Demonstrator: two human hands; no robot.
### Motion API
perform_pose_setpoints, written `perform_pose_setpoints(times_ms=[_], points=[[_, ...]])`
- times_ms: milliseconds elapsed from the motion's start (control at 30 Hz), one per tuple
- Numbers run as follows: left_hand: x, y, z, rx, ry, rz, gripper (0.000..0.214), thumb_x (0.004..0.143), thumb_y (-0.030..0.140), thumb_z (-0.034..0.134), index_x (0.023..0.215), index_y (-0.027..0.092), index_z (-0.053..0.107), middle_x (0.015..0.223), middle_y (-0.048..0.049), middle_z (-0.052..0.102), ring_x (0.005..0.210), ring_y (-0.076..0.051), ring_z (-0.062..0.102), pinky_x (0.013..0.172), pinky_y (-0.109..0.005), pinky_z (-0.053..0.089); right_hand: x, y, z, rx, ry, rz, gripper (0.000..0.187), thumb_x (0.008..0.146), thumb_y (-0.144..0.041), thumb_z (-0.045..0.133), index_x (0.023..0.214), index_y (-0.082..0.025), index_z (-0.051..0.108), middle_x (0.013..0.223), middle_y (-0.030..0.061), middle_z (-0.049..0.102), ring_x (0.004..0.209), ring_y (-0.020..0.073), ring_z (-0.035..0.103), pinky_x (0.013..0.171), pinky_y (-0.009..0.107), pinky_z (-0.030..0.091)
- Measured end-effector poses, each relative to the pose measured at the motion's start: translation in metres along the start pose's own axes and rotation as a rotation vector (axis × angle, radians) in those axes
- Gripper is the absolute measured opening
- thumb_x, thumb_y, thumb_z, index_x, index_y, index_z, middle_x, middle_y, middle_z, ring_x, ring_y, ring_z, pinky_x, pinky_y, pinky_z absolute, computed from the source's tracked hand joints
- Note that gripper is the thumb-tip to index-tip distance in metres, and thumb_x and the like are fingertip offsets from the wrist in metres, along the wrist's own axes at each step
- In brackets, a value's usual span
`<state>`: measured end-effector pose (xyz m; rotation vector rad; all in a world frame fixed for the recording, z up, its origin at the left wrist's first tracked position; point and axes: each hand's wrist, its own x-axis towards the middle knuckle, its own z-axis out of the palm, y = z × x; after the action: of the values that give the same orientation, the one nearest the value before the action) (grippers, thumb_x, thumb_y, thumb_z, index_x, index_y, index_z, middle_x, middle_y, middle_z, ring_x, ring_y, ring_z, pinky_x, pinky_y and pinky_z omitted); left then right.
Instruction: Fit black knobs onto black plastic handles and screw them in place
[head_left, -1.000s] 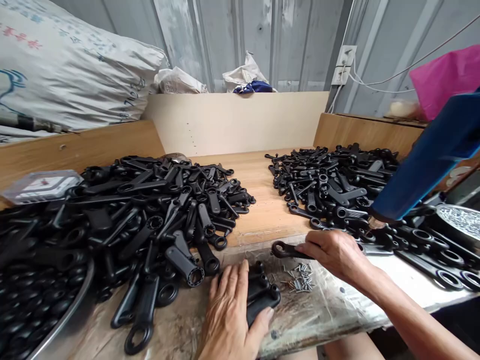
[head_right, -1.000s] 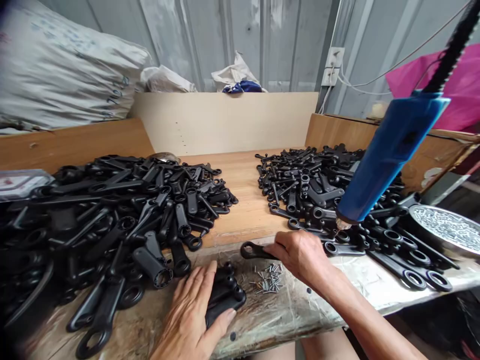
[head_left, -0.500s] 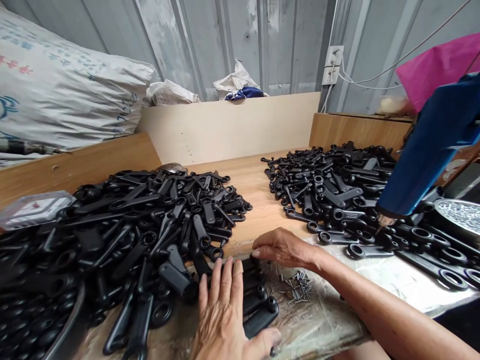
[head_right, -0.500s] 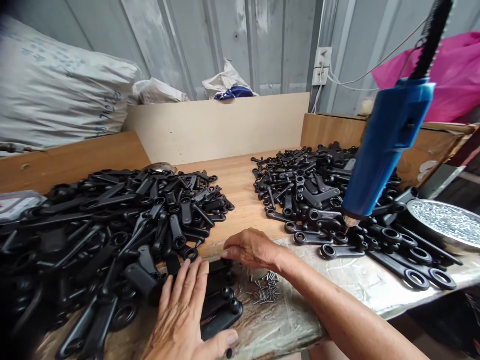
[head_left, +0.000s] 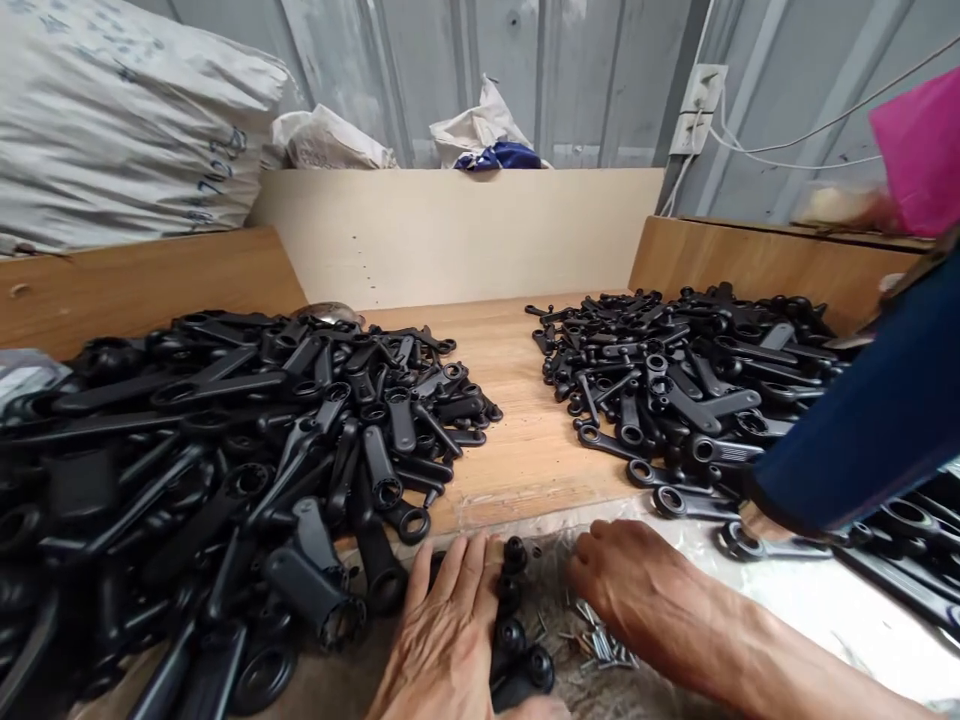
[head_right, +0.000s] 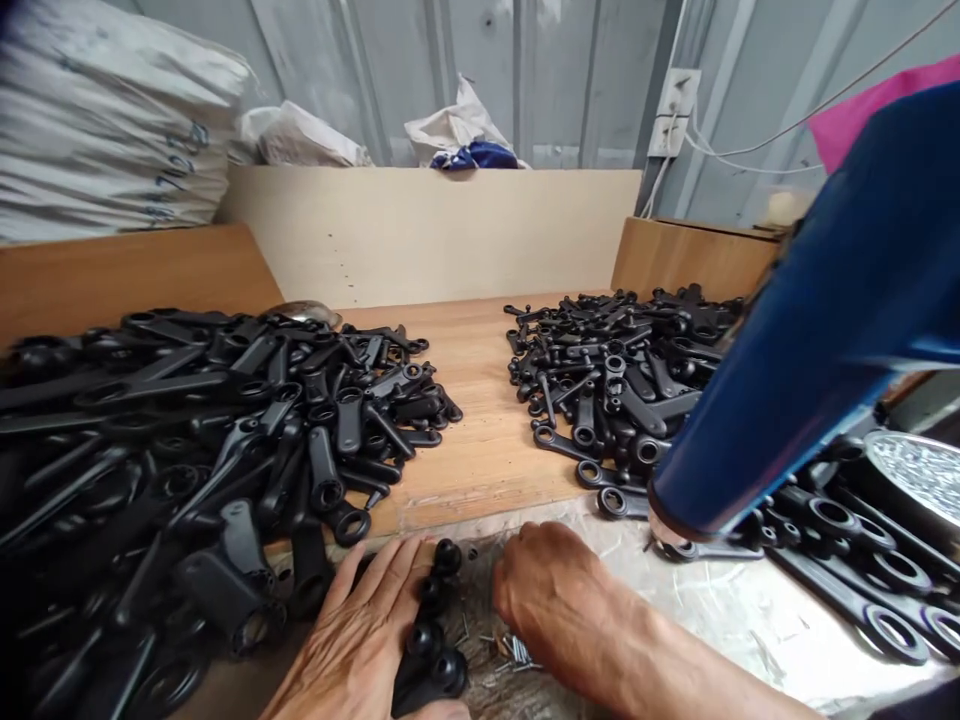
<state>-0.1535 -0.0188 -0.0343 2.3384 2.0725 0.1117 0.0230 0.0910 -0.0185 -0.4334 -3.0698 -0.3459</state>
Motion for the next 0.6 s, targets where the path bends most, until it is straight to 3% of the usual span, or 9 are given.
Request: perform_pose_setpoints(times_ms=[133, 267, 333, 467, 600], points=[[-0.001, -0.004, 0.019, 0.028, 0.035, 0.012, 0.084, 0.074, 0.063, 0.044, 0.136, 0.008, 0.032, 0.139, -0.0167, 0.036, 0.128, -0.035, 0.031, 0.106, -0.052, 0.018, 0.003, -0.004, 0.002, -0.182, -0.068, -0.107, 0.023, 0.056, 0.002, 0.057, 0.065, -0.019, 0.060, 0.063, 0.0064, 0.064, 0.052, 0.0203, 0.056, 0.046, 0.031, 0.036], [0.003, 0.002, 0.038, 0.058, 0.120, -0.089, 0.059, 0.084, 0.045, 0.036, 0.133, 0.013, 0.039, 0.137, -0.0113, 0.041, 0.128, -0.029, 0.032, 0.108, -0.049, 0.008, 0.017, 0.009, 0.000, 0.035, -0.011, -0.071, 0.019, 0.060, 0.001, 0.054, 0.062, -0.017, 0.059, 0.060, 0.0034, 0.063, 0.053, 0.0161, 0.055, 0.047, 0.026, 0.035], [0.005, 0.006, 0.045, 0.059, 0.141, -0.116, 0.051, 0.085, 0.037, 0.035, 0.131, 0.014, 0.044, 0.134, -0.0100, 0.046, 0.126, -0.027, 0.036, 0.108, -0.045, 0.012, 0.026, 0.017, -0.002, 0.306, 0.113, -0.044, 0.018, 0.069, -0.004, 0.050, 0.059, -0.017, 0.058, 0.058, 0.0017, 0.061, 0.053, 0.0130, 0.054, 0.048, 0.023, 0.036], [0.009, 0.001, 0.061, 0.066, 0.172, -0.120, 0.046, 0.086, 0.029, 0.036, 0.129, 0.016, 0.047, 0.130, -0.0099, 0.050, 0.120, -0.027, 0.043, 0.105, -0.044, 0.021, 0.041, 0.019, 0.000, 0.810, 0.490, 0.060, 0.023, 0.080, -0.009, 0.043, 0.068, -0.015, 0.061, 0.061, 0.0017, 0.062, 0.056, 0.0098, 0.056, 0.053, 0.018, 0.042], [0.012, -0.005, 0.072, 0.053, 0.163, -0.034, 0.048, 0.087, 0.036, 0.036, 0.130, 0.016, 0.045, 0.130, -0.0115, 0.050, 0.118, -0.030, 0.044, 0.102, -0.046, 0.026, 0.044, 0.009, 0.009, 0.928, 0.605, 0.047, 0.017, 0.082, -0.012, 0.047, 0.075, -0.015, 0.063, 0.064, 0.0026, 0.063, 0.058, 0.0106, 0.057, 0.055, 0.018, 0.045]])
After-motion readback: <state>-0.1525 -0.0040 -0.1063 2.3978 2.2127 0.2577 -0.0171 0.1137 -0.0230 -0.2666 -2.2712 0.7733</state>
